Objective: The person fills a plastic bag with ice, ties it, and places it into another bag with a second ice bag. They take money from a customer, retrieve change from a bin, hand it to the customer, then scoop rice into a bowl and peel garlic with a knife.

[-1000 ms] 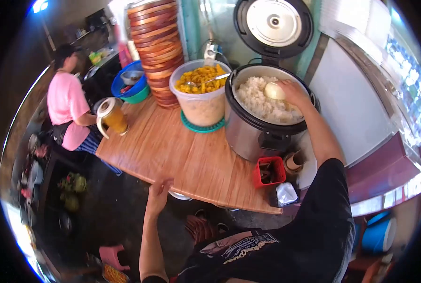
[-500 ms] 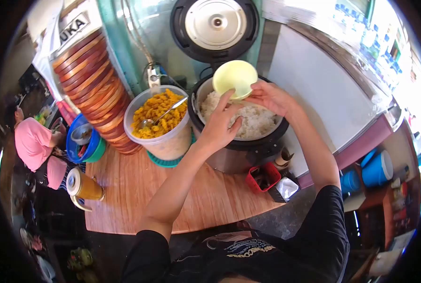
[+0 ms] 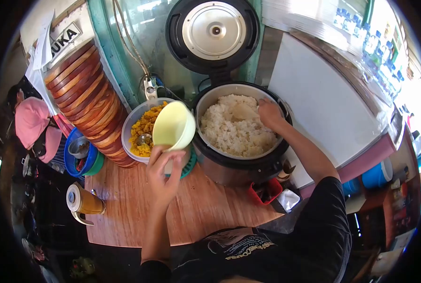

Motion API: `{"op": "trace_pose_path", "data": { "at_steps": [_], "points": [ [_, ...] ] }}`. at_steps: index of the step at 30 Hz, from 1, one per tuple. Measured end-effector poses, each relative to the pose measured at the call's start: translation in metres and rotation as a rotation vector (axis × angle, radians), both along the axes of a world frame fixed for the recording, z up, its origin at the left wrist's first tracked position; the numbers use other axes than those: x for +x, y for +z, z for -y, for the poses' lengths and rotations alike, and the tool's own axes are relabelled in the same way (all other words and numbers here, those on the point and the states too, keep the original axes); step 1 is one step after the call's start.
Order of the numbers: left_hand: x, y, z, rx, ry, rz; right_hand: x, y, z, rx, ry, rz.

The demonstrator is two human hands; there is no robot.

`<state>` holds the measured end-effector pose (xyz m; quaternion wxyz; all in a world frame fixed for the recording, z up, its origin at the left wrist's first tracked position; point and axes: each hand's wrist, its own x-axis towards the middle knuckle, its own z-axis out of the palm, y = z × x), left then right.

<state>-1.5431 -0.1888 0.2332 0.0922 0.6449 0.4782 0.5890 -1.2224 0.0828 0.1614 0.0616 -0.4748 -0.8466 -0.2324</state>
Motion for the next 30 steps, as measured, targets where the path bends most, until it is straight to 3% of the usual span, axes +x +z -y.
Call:
{"op": "trace_pose_path", "data": {
  "at_steps": [2,4,6,7,8,12,14,15,17,19,21,22,25,30],
  "points": [
    [-0.011,-0.007,0.012,-0.042,0.047,0.0,-0.005,0.014,-0.003,0.064,0.049,-0.071],
    [-0.017,-0.015,0.021,-0.125,0.081,0.097,-0.011,0.059,0.013,-0.157,-0.095,-0.292],
    [-0.021,-0.018,0.025,-0.132,0.101,0.102,-0.007,0.083,0.021,-0.121,-0.035,-0.348],
    [-0.022,-0.02,0.026,-0.14,0.115,0.108,-0.007,0.095,0.027,0.037,0.04,-0.355],
    [-0.022,-0.02,0.026,-0.132,0.114,0.107,-0.005,0.098,0.031,0.196,0.114,-0.361],
    [-0.023,-0.03,0.025,-0.157,0.085,0.155,0.009,0.063,0.032,0.157,0.143,-0.247],
    [-0.024,-0.031,0.023,-0.201,0.047,0.148,-0.002,0.07,0.039,-0.092,0.021,-0.405],
    [-0.026,-0.03,0.024,-0.224,0.034,0.163,-0.003,0.082,0.025,-0.068,0.034,-0.397],
    [-0.026,-0.025,0.026,-0.22,0.019,0.183,-0.006,0.097,-0.001,0.022,0.171,-0.674],
    [-0.028,-0.024,0.025,-0.219,-0.001,0.17,-0.022,0.141,-0.036,0.127,0.171,-0.85],
    [-0.03,-0.02,0.023,-0.199,-0.011,0.154,-0.053,0.206,-0.063,0.37,0.283,-0.772],
    [-0.031,-0.018,0.023,-0.184,-0.027,0.141,-0.072,0.237,-0.08,0.34,0.206,-0.807],
    [-0.035,-0.014,0.026,-0.191,-0.008,0.106,-0.124,0.301,-0.155,0.58,0.329,-0.795],
    [-0.045,-0.012,0.033,-0.104,0.023,0.102,-0.2,0.356,-0.212,0.682,0.204,-0.701]
  ]
}}
